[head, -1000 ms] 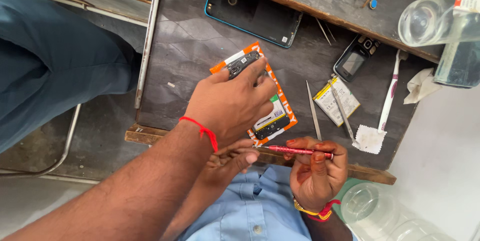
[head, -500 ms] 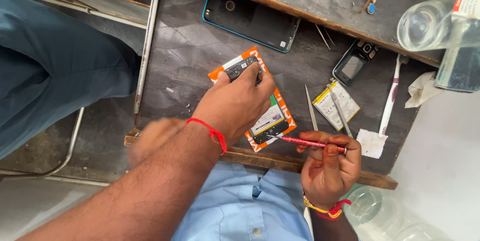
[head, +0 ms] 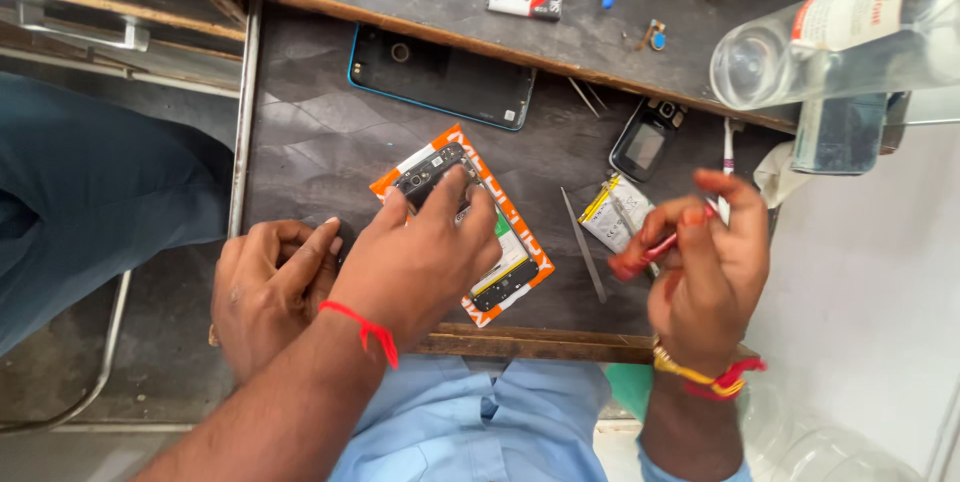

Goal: The person is repairing a mobile phone by fitting a motherboard and a battery into a casing on a workbench using a screwdriver while another person helps to hold the components.

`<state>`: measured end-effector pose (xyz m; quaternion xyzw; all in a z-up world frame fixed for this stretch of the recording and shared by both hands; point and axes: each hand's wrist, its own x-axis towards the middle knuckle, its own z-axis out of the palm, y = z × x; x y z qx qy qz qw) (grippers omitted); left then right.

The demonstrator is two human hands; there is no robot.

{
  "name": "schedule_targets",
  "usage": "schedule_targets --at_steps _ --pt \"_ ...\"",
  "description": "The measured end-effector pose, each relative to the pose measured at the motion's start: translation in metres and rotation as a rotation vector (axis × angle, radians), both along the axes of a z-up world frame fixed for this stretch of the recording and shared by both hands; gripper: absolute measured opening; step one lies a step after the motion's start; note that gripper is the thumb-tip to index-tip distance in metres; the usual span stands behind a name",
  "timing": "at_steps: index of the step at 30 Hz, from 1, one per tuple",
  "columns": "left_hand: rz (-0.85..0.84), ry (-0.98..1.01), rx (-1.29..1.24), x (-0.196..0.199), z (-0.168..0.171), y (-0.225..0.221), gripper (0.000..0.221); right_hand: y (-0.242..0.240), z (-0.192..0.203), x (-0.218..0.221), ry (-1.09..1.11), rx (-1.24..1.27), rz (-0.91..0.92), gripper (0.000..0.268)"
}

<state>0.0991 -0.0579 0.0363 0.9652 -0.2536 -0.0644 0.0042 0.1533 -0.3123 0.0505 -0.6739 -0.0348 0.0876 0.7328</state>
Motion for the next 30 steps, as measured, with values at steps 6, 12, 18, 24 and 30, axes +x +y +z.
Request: schedule_targets --at_steps 6,12,18,24,30 --pt "-0.047 0.096 -0.078 -0.034 -0.002 -0.012 0.035 0.022 0.004 0.013 -0.18 -0.916 0.377 0.02" --pt "-0.079 0.033 -0.02 -0.028 -0.006 -0.009 0.04 0.04 -0.008 -0.024 -0.356 -1.191 0.347 0.014" --pt "-0.161 -0.016 0.23 0.001 -0.007 -0.019 0.082 0.034 -0.011 -0.025 -0.345 -1.389 0.349 0.017" --pt "0.024 -0.004 0.121 0.006 -0.018 -0.031 0.083 0.038 -0.014 -0.021 -0.42 -1.329 0.411 0.022" --pt "0.048 -0.025 0.124 0.007 -0.027 -0.037 0.084 0.038 -0.012 -0.019 -0.411 -1.304 0.4 0.025"
